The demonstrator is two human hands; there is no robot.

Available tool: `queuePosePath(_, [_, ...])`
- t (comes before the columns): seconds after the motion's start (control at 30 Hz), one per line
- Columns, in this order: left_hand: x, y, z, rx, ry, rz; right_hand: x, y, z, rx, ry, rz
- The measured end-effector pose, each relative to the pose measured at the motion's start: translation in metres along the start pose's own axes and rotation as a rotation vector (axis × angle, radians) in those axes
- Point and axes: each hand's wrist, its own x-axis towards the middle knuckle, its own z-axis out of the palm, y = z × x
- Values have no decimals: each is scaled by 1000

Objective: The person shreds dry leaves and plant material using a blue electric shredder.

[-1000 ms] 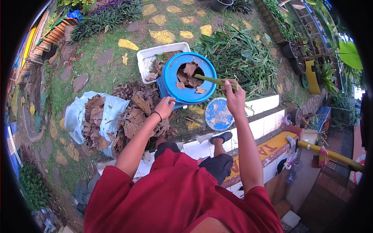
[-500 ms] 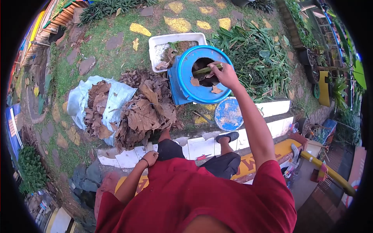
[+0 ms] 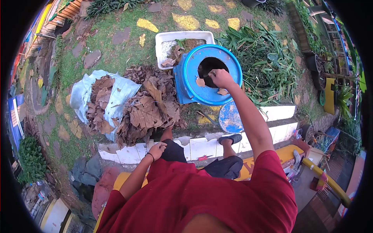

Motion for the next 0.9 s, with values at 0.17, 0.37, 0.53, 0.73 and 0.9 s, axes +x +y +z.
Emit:
queuePosePath(0.17, [-6, -46, -6, 175, -67, -126, -19, -38, -123, 215, 205, 75])
queuePosePath(0.37, [14, -84, -26, 294, -26, -188, -8, -48, -108, -41, 151, 49])
queuePosePath(0.53, [11, -53, -29, 8, -4, -141, 2, 1, 7, -84, -130, -38])
queuePosePath(0.73, [12, -48, -25, -90, -40, -49, -8, -34, -99, 4, 94, 116])
queuePosePath(0.9, [25, -71, -22, 51, -99, -166, 3, -45, -126, 176, 166, 53])
